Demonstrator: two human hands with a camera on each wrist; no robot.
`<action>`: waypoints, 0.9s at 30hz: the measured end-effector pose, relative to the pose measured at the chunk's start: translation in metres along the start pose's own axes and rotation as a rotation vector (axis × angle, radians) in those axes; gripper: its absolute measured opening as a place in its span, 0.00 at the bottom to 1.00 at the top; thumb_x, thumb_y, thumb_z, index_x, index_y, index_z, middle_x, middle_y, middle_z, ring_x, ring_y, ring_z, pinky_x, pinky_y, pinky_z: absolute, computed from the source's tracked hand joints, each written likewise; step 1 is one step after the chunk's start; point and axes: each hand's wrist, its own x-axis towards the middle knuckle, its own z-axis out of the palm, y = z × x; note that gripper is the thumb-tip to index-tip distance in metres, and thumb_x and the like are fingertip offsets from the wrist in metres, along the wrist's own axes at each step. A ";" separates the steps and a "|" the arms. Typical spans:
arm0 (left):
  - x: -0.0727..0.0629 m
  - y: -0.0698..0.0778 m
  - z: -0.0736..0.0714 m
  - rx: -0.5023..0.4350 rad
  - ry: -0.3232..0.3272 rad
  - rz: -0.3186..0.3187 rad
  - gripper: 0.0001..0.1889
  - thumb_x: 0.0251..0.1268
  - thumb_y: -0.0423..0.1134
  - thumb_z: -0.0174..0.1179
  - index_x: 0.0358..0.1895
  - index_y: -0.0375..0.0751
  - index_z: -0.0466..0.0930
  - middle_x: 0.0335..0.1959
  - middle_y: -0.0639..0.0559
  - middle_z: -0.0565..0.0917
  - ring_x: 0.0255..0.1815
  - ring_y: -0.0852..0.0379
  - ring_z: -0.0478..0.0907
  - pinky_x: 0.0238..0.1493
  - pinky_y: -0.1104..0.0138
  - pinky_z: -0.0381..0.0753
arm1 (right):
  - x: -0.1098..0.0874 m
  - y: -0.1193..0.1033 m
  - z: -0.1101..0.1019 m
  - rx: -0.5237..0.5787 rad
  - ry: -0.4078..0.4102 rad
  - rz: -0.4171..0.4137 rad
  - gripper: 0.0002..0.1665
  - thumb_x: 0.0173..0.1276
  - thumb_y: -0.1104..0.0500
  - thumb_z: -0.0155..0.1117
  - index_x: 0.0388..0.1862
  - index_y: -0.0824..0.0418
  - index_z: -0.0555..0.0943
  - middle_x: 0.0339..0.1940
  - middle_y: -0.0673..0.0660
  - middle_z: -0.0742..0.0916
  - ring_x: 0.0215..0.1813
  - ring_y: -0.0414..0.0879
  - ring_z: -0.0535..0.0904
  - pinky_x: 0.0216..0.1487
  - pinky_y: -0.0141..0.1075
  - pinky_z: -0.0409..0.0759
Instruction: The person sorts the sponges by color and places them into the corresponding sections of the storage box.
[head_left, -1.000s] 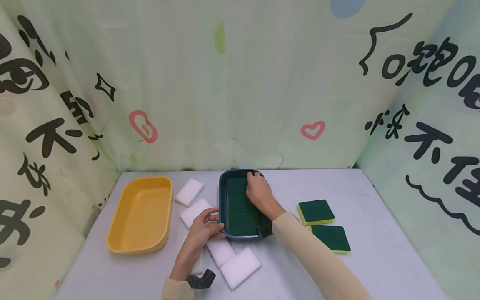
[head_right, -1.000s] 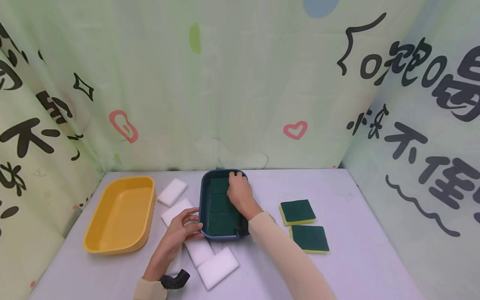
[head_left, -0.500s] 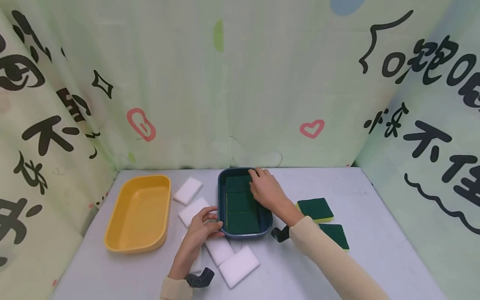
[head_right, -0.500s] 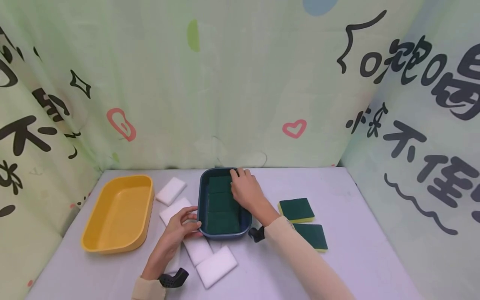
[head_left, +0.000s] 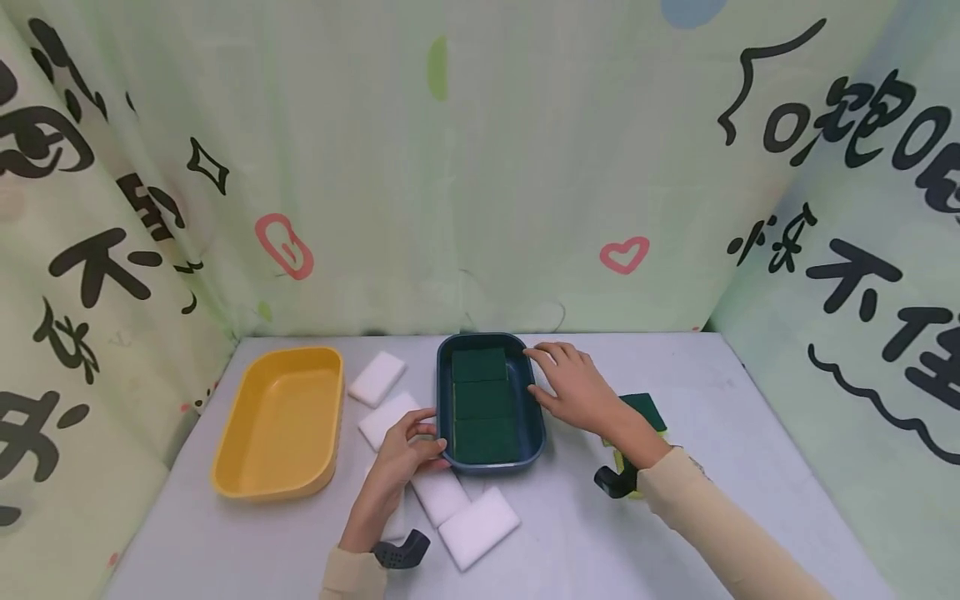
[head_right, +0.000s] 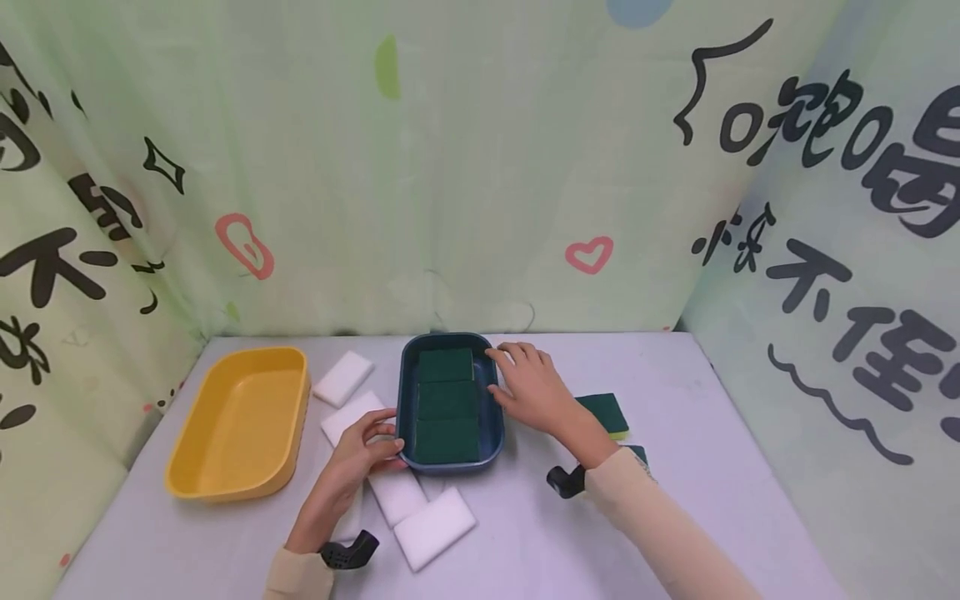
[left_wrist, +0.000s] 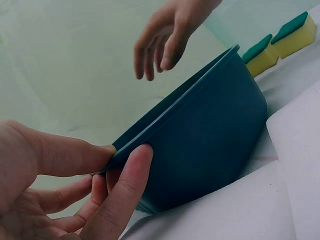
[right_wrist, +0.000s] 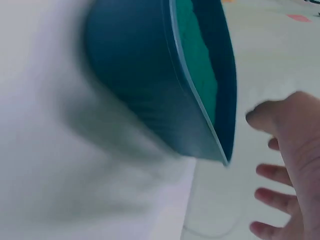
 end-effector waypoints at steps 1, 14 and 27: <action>0.000 0.000 0.000 0.000 0.002 0.002 0.30 0.67 0.23 0.62 0.72 0.34 0.71 0.48 0.42 0.75 0.35 0.56 0.81 0.39 0.65 0.92 | -0.003 0.004 -0.002 0.021 -0.005 -0.011 0.36 0.73 0.50 0.69 0.75 0.62 0.72 0.72 0.65 0.77 0.73 0.64 0.71 0.69 0.65 0.76; 0.000 0.001 0.002 0.015 -0.002 0.001 0.30 0.67 0.24 0.63 0.73 0.35 0.71 0.48 0.42 0.75 0.35 0.56 0.80 0.41 0.62 0.92 | -0.045 0.052 -0.022 0.190 -0.131 -0.001 0.40 0.71 0.49 0.71 0.78 0.59 0.69 0.77 0.65 0.72 0.77 0.66 0.66 0.73 0.71 0.68; 0.001 0.001 0.001 0.053 -0.031 0.031 0.31 0.68 0.25 0.64 0.74 0.33 0.68 0.49 0.42 0.74 0.35 0.58 0.82 0.41 0.63 0.92 | -0.071 0.090 -0.017 0.282 -0.260 0.122 0.41 0.69 0.47 0.73 0.75 0.61 0.71 0.76 0.69 0.73 0.76 0.71 0.63 0.71 0.74 0.69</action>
